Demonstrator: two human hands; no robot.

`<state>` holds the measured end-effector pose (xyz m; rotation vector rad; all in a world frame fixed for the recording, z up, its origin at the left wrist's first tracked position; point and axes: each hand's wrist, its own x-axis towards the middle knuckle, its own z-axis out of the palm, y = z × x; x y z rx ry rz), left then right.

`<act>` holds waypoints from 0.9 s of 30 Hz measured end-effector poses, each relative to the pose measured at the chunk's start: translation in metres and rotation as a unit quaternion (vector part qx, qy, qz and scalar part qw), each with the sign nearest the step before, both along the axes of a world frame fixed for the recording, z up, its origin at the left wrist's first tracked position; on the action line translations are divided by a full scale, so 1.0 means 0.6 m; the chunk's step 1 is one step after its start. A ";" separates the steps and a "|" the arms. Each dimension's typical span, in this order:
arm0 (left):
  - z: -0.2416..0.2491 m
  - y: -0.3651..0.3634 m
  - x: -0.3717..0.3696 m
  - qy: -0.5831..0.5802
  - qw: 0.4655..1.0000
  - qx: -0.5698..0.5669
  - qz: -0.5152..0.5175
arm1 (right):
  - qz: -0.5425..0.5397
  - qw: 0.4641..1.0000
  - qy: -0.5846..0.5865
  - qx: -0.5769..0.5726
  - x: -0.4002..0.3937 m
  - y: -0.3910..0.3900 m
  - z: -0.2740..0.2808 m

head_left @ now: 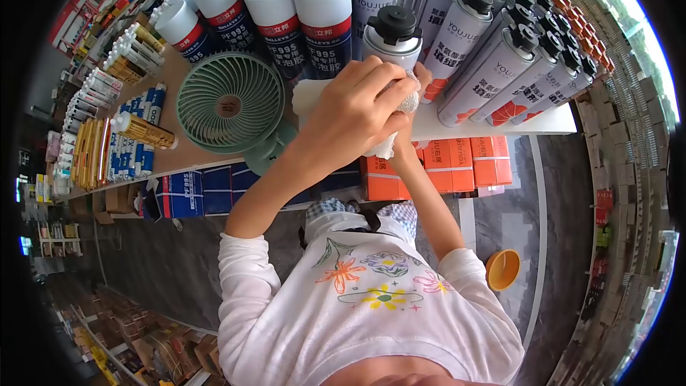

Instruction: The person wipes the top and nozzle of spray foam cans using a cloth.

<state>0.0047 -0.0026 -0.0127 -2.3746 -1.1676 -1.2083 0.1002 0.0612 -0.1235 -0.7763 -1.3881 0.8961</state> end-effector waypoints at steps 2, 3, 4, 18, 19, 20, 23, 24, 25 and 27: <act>0.003 -0.011 -0.002 -0.007 1.000 -0.015 -0.007 | -0.018 0.999 -0.046 -0.005 0.011 0.005 0.005; 0.007 -0.014 -0.008 -0.012 1.000 -0.023 -0.008 | -0.031 0.995 -0.090 -0.003 0.016 0.009 0.009; 0.008 -0.015 -0.015 -0.006 1.000 -0.014 -0.018 | -0.043 0.993 -0.108 0.036 0.026 0.008 0.013; 0.025 -0.039 -0.066 -0.110 0.992 0.012 0.054 | 0.245 0.959 -0.126 -0.060 0.068 0.057 0.064; 0.027 -0.034 -0.063 -0.112 0.992 0.013 0.055 | 0.208 0.971 -0.106 -0.042 0.059 0.046 0.060; 0.029 -0.029 -0.060 -0.087 0.993 0.031 0.073 | 0.182 0.979 -0.087 0.001 0.052 0.038 0.054; 0.034 -0.022 -0.049 -0.052 0.993 0.053 0.091 | 0.092 0.993 -0.068 0.040 0.039 0.016 0.045; 0.036 -0.022 -0.045 -0.040 0.992 0.054 0.105 | 0.090 0.994 -0.055 0.033 0.038 0.011 0.050; 0.037 -0.023 -0.042 -0.029 0.991 0.054 0.118 | 0.088 0.994 -0.056 0.031 0.038 0.009 0.049; 0.037 -0.026 -0.037 -0.010 0.992 0.057 0.113 | 0.073 0.995 -0.061 0.022 0.038 0.008 0.048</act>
